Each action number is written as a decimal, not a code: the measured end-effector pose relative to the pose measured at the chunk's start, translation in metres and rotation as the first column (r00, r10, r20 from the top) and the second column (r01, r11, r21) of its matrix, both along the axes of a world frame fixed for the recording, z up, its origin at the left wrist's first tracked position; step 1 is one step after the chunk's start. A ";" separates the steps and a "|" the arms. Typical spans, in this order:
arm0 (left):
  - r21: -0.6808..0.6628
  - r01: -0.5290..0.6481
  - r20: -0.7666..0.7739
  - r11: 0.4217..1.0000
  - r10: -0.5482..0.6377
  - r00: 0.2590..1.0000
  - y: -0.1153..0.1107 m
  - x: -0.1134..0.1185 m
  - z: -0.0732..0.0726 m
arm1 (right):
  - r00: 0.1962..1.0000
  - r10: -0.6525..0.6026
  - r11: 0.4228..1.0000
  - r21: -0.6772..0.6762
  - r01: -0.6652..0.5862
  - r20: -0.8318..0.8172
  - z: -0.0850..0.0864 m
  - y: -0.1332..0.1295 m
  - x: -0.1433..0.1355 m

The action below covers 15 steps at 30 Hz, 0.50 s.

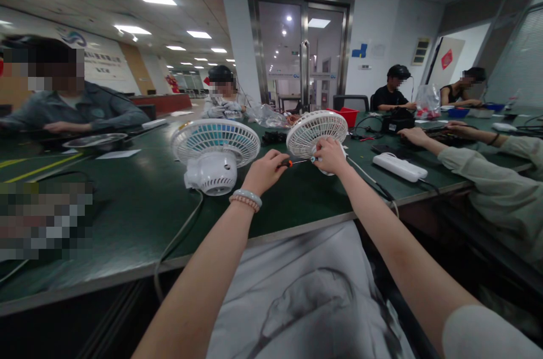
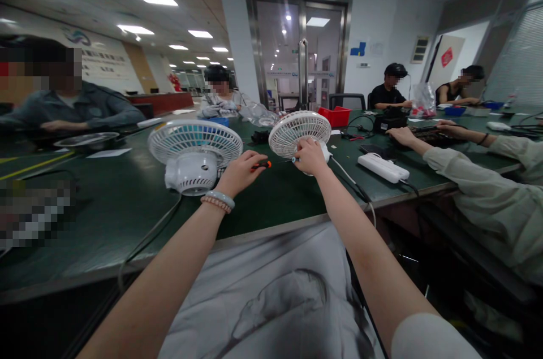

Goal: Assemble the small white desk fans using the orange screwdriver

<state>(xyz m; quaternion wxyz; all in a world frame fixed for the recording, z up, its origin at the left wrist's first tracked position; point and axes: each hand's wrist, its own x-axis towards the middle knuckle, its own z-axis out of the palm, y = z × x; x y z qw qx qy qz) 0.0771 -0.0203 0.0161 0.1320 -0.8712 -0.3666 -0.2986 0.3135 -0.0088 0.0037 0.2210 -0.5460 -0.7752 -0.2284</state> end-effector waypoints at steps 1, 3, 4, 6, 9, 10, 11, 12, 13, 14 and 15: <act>-0.002 0.006 0.037 1.000 -0.006 0.999 -0.001 0.000 0.000 | 1.000 -0.003 1.000 -0.002 0.003 -0.001 0.000 0.000 0.000; -0.002 0.032 0.124 0.999 -0.031 0.992 -0.001 0.001 0.001 | 1.000 -0.006 1.000 -0.001 0.006 -0.003 0.000 -0.001 0.000; -0.005 0.045 0.176 0.999 -0.043 0.983 -0.001 0.002 0.002 | 1.000 -0.005 1.000 0.000 0.005 -0.004 0.001 -0.001 0.000; -0.035 0.058 0.293 0.998 -0.045 0.955 0.000 0.004 0.002 | 1.000 0.000 1.000 0.005 0.000 -0.004 0.001 -0.001 0.000; -0.186 0.075 0.444 0.980 0.016 0.896 0.004 0.009 0.001 | 1.000 0.008 1.000 0.011 -0.008 -0.005 0.000 0.000 0.001; -0.260 0.107 0.484 0.960 0.033 0.874 0.005 0.010 0.000 | 1.000 0.010 1.000 0.012 -0.010 -0.005 0.000 0.001 0.002; -0.332 0.161 0.532 0.929 0.044 0.846 0.007 0.011 -0.002 | 1.000 0.010 1.000 0.013 -0.010 -0.007 0.000 0.001 0.002; -0.394 0.236 0.588 0.888 0.046 0.807 0.008 0.011 -0.003 | 1.000 0.010 1.000 0.013 -0.010 -0.007 0.000 0.001 0.002; -0.438 0.326 0.652 0.838 0.046 0.757 0.009 0.011 -0.004 | 1.000 0.008 1.000 0.013 -0.008 -0.007 -0.001 0.002 0.002; -0.460 0.418 0.716 0.783 0.048 0.697 0.010 0.011 -0.005 | 1.000 0.005 1.000 0.013 -0.005 -0.008 -0.001 0.002 0.001; -0.462 0.501 0.772 0.732 0.055 0.633 0.011 0.010 -0.006 | 1.000 0.003 1.000 0.013 -0.003 -0.009 -0.001 0.002 0.001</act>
